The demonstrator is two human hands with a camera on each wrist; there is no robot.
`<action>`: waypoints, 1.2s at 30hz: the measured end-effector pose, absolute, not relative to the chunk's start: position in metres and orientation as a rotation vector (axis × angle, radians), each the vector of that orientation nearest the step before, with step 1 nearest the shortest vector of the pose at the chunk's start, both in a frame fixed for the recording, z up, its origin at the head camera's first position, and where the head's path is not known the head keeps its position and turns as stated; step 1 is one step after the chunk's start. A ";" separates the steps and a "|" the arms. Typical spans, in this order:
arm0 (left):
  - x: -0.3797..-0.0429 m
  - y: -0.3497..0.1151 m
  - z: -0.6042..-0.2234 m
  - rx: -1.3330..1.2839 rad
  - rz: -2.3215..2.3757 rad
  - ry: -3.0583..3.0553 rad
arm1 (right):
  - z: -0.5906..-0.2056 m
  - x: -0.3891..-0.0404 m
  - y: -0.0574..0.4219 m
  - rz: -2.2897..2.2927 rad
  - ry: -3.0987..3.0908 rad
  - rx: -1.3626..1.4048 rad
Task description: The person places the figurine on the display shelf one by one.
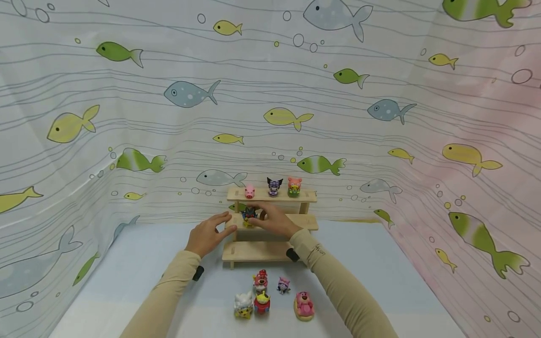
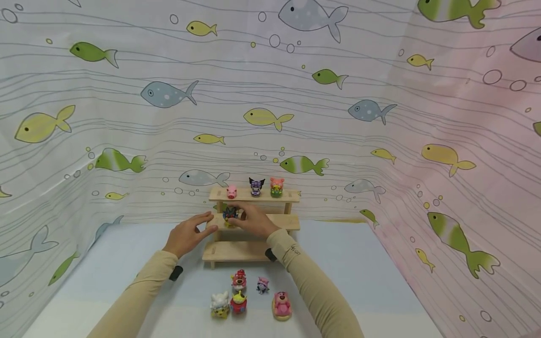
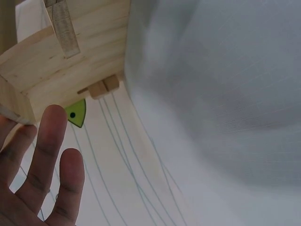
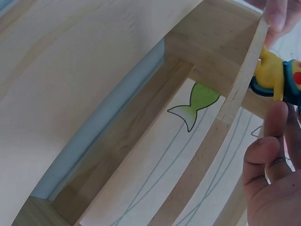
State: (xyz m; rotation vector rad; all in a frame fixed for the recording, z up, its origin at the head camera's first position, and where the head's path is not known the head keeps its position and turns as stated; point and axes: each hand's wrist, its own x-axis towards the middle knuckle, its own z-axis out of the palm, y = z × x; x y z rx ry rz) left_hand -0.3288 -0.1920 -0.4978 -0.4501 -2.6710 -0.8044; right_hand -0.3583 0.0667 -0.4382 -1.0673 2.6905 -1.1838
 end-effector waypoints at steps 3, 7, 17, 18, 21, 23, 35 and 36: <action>-0.329 -0.192 -0.499 -0.452 -0.806 -2.666 | -0.439 -0.358 0.068 -1.187 2.689 -1.058; -0.330 -0.192 -0.500 -0.449 -0.810 -2.661 | -0.440 -0.358 0.071 -1.206 2.678 -1.061; -0.331 -0.191 -0.499 -0.448 -0.796 -2.666 | -0.433 -0.349 0.083 -1.256 2.713 -1.024; -0.332 -0.191 -0.499 -0.448 -0.793 -2.666 | -0.432 -0.347 0.085 -1.260 2.721 -1.029; -0.332 -0.191 -0.499 -0.456 -0.798 -2.659 | -0.430 -0.343 0.089 -1.268 2.753 -1.050; -0.331 -0.192 -0.499 -0.455 -0.810 -2.656 | -0.430 -0.342 0.093 -1.279 2.764 -1.081; -0.331 -0.194 -0.502 -0.445 -0.809 -2.649 | -0.430 -0.319 0.119 -1.362 2.742 -1.124; -0.330 -0.194 -0.502 -0.439 -0.813 -2.649 | -0.430 -0.317 0.122 -1.348 2.751 -1.132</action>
